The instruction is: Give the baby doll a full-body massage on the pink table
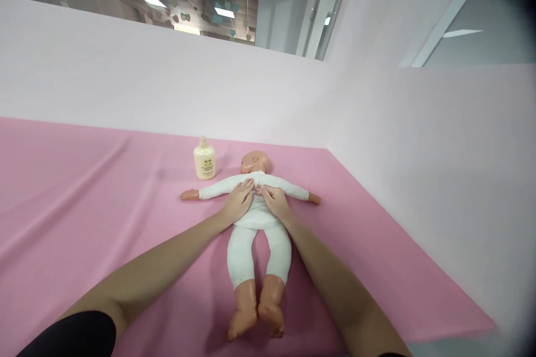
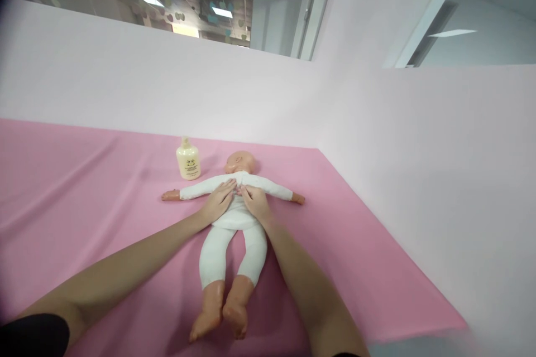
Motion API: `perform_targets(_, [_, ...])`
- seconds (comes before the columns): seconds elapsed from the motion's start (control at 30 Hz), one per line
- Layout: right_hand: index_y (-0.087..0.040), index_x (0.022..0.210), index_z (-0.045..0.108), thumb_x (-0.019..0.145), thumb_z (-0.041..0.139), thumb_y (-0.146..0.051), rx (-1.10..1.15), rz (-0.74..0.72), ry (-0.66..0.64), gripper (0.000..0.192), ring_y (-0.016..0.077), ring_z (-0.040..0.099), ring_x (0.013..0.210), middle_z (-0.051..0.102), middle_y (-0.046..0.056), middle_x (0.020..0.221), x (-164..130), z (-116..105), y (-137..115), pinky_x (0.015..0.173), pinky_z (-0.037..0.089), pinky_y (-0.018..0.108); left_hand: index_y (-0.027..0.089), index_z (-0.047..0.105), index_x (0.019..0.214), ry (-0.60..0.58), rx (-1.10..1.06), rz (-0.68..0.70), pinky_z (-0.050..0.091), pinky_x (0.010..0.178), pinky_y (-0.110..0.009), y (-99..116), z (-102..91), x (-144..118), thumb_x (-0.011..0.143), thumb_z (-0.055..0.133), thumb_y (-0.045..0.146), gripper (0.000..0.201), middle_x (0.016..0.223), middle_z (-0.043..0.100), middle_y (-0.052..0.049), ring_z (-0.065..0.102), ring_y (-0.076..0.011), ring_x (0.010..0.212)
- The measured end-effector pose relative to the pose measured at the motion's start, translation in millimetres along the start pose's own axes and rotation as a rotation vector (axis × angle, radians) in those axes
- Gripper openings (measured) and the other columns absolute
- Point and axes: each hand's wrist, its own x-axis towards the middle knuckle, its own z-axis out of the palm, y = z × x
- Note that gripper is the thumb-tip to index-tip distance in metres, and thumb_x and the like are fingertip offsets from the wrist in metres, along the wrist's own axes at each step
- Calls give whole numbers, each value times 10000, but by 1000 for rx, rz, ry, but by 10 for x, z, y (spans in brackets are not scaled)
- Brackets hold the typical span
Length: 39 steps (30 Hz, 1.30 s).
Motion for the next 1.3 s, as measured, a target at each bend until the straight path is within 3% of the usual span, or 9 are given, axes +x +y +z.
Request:
perform_targets(0.13, [-187,649,656,892,389,-313,-49,-102,-7,383,157,604,732,665,37,696,-37,6,-100,772,460,292,80,377,1366,-28,28,-41,184,1130,-427,-52,31,7,928,230,278,503,1460,307,-127,239,-198,1373])
perform_targets(0.3, [-177,571,613,852,471,-291,146,-202,-336,335,119,560,666,610,0,611,-76,15,-305,700,429,239,132,299,1413,-48,25,-16,177,1123,-444,-109,38,4,953,174,314,510,1499,217,-111,160,-202,1395])
perform_targets(0.43, [-173,480,435,852,471,-351,168,-131,-504,414,70,349,450,374,-61,444,-108,63,-418,485,294,215,190,307,1411,-71,56,-21,161,1118,-465,-94,17,-2,958,179,333,492,1511,195,-82,140,-209,1400])
perform_targets(0.57, [-182,543,431,879,409,-350,77,-121,-336,376,86,352,498,377,-51,500,-99,83,-395,503,295,224,205,305,1414,-76,123,-46,145,1113,-494,-104,-5,3,943,249,331,491,1515,185,-81,120,-242,1402])
perform_targets(0.7, [-188,907,609,877,403,-302,-144,-178,-9,237,170,533,896,624,44,916,-43,-24,-190,865,390,307,184,307,1416,-8,189,-113,179,1106,-477,-197,-33,12,937,255,332,504,1492,254,-103,206,-264,1380])
perform_targets(0.77, [-213,1163,554,864,417,-292,-254,-144,29,338,199,459,1140,564,64,1199,-14,-100,-29,1017,298,362,160,325,1408,19,238,-154,211,1097,-450,-259,-54,14,933,260,338,511,1457,328,-119,276,-266,1351])
perform_targets(0.87, [-238,1317,443,884,384,-355,-375,-43,4,453,214,341,1287,403,63,1400,14,-185,221,1079,223,401,140,377,1376,44,329,-202,256,1060,-445,-350,-105,9,923,277,375,519,1395,421,-136,383,-286,1278])
perform_targets(1.07, [-165,1258,498,925,314,-368,-583,138,95,431,250,461,1171,569,114,1230,-11,-322,548,1045,232,457,149,543,1179,44,491,-308,353,915,-439,-506,-250,-3,910,286,406,452,1138,613,-143,528,-306,1077])
perform_targets(1.3, [-151,1082,607,936,284,-342,-630,222,139,402,248,535,1072,650,122,1071,-29,-401,591,1060,160,523,122,581,1059,17,515,-292,357,860,-459,-469,-285,-10,923,263,383,432,1023,638,-158,560,-315,973])
